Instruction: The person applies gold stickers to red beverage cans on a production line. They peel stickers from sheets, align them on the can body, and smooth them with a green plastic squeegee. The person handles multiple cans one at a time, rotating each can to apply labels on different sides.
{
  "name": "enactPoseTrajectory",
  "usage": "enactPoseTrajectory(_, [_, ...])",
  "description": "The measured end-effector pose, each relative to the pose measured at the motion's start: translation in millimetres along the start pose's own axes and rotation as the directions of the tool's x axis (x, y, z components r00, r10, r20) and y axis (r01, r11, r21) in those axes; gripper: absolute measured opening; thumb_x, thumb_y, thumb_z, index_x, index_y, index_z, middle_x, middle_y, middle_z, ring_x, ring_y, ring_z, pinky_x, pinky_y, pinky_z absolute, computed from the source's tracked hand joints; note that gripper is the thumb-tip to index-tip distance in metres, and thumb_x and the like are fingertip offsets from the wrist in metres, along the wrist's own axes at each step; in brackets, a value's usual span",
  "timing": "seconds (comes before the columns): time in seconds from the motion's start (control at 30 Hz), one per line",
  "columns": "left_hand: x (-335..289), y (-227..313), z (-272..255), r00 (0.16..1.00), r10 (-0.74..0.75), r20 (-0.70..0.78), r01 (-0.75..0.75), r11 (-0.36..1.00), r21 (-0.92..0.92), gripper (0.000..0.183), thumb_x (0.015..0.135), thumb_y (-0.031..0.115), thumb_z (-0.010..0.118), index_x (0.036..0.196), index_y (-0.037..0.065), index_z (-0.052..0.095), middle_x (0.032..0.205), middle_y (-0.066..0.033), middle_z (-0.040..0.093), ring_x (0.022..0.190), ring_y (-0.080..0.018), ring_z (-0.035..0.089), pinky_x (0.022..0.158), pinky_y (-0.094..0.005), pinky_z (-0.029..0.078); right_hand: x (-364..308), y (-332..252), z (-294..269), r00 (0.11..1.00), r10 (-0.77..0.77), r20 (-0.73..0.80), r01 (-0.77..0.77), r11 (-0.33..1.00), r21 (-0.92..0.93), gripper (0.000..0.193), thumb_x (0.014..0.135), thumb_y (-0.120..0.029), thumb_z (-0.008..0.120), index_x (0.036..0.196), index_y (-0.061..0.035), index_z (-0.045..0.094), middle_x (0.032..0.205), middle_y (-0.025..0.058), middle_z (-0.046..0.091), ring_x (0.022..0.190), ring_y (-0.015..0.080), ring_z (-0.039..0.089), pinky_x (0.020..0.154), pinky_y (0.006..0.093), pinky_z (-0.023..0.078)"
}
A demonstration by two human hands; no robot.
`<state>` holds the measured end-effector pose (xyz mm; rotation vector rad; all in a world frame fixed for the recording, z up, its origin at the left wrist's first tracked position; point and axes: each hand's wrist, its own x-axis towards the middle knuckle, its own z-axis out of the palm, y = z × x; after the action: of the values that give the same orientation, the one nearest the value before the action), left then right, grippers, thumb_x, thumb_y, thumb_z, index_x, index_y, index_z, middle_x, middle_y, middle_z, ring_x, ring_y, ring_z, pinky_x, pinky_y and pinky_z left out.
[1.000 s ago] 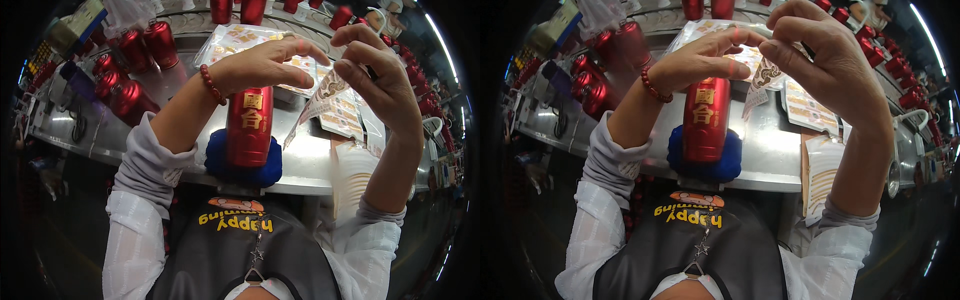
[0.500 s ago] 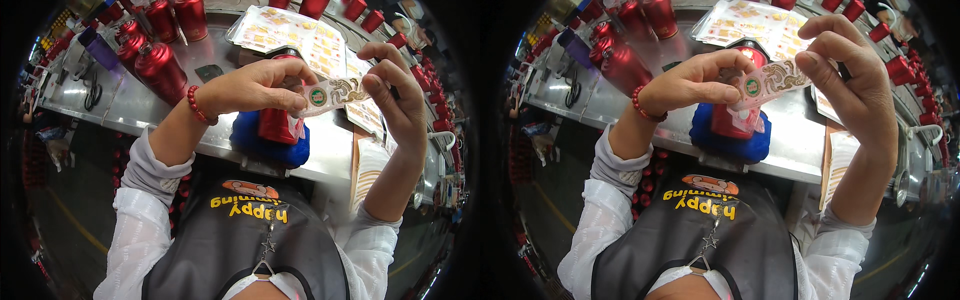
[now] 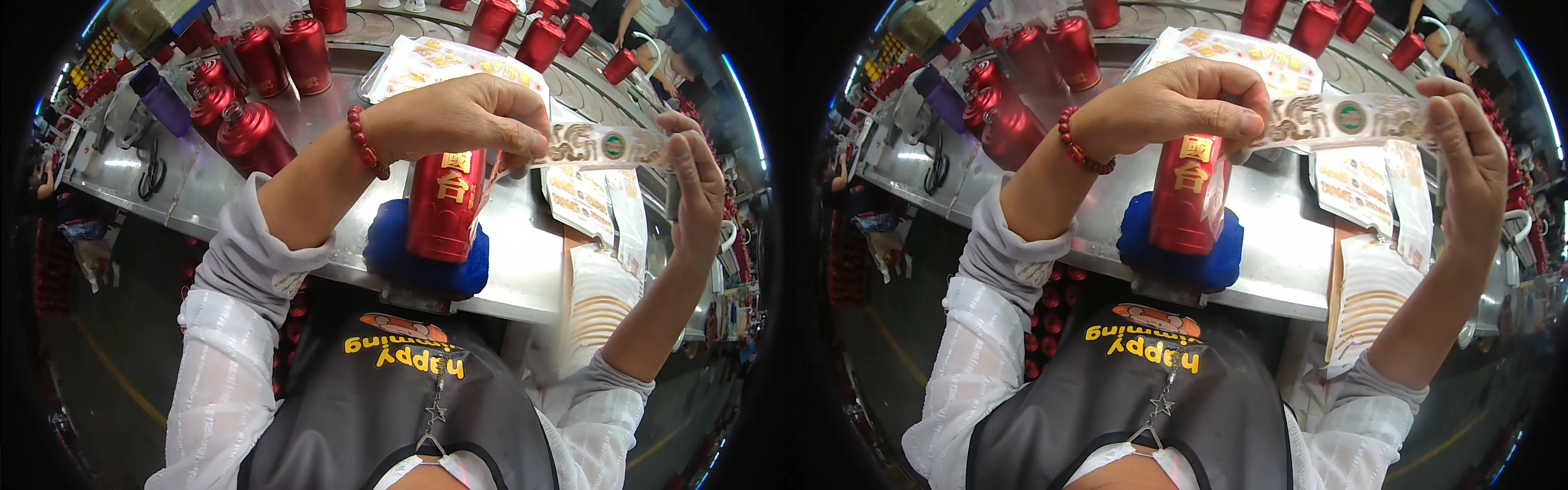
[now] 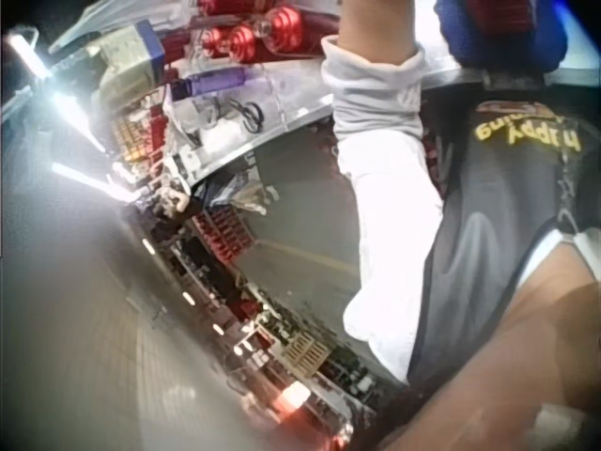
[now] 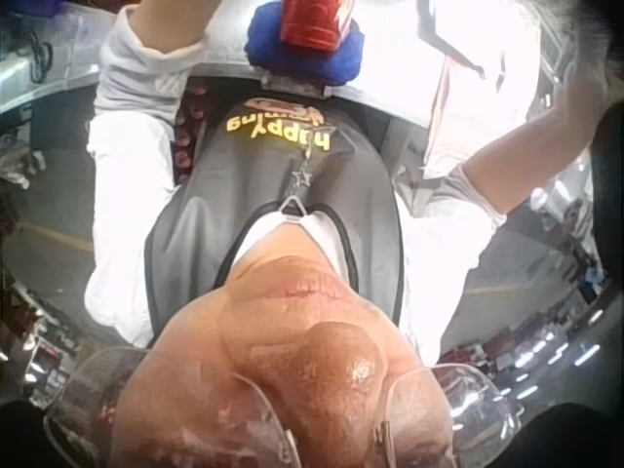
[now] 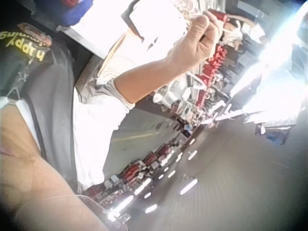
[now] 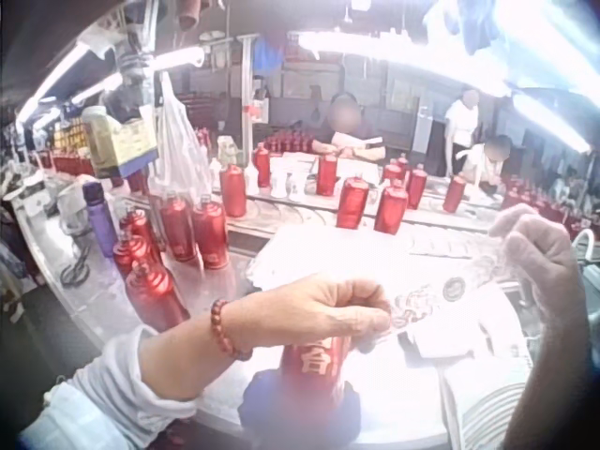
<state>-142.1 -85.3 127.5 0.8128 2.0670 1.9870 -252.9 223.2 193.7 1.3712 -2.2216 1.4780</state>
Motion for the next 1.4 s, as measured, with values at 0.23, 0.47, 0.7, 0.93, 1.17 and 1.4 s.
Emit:
enactPoseTrajectory(0.23, [31,-2,-5,0.994,-0.078,-0.078,0.086,0.99,0.109,0.018,0.099,0.024,0.064,0.1,0.006,0.064,0.082,-0.0003,0.064,0.077,-0.0062,0.062,0.07,-0.0221,0.051,-35,1,-65,0.982,0.004,-0.189,-0.057,0.958,-0.28,0.024,0.101,-0.026,0.061,0.102,-0.0046,0.072,0.118,0.0009,0.068,0.096,0.0067,0.055,0.091,0.0241,0.04])
enactPoseTrajectory(0.47, [163,-28,4,0.95,-0.311,-0.042,0.313,0.93,0.193,0.015,0.095,0.021,0.064,0.093,0.006,0.064,0.08,-0.0024,0.067,0.074,-0.0122,0.063,0.069,-0.0289,0.054,-105,7,-113,0.982,0.054,-0.182,-0.118,0.926,-0.36,0.027,0.101,-0.024,0.06,0.086,-0.0022,0.062,0.121,0.0072,0.065,0.101,0.0091,0.054,0.091,0.0233,0.038])
enactPoseTrajectory(0.7, [300,-104,40,0.902,-0.431,-0.023,0.328,0.65,0.685,0.036,0.096,0.028,0.064,0.125,0.008,0.061,0.105,-0.0101,0.073,0.097,-0.0172,0.07,0.078,-0.0306,0.057,-164,16,-136,0.961,0.198,-0.196,-0.254,0.909,-0.33,0.029,0.101,-0.022,0.06,0.084,0.0009,0.059,0.117,0.0088,0.06,0.084,0.0095,0.045,0.074,0.0234,0.036])
enactPoseTrajectory(0.93, [305,-150,65,0.905,-0.414,-0.1,0.214,0.238,0.948,0.089,0.089,0.018,0.067,0.161,0.02,0.015,0.125,-0.0246,0.064,0.107,-0.0368,0.066,0.092,-0.0432,0.053,-152,26,-128,0.967,0.241,-0.083,-0.254,0.884,-0.393,0.029,0.099,-0.017,0.061,0.078,0.0029,0.058,0.109,0.0114,0.059,0.087,0.0127,0.05,0.074,0.025,0.038])
enactPoseTrajectory(1.17, [273,-65,81,0.902,-0.168,0.397,0.049,0.955,0.292,0.064,0.085,0.014,0.061,0.146,0.005,0.048,0.139,-0.0159,0.056,0.13,-0.0295,0.052,0.111,-0.0408,0.039,-109,24,-93,0.997,0.068,0.02,-0.05,0.881,-0.471,0.016,0.087,-0.008,0.07,0.08,0.0026,0.061,0.107,0.0144,0.059,0.093,0.0269,0.059,0.079,0.0348,0.047])
enactPoseTrajectory(1.4, [208,-18,99,0.85,-0.126,0.511,0.18,0.982,-0.057,0.035,0.084,0.019,0.068,0.112,-0.004,0.065,0.105,-0.0076,0.066,0.104,-0.0147,0.059,0.097,-0.0284,0.044,-74,-13,-59,0.997,-0.068,0.046,0.082,0.883,-0.463,0.018,0.086,-0.015,0.074,0.082,0.0005,0.066,0.111,0.015,0.058,0.097,0.0263,0.06,0.083,0.0358,0.047])
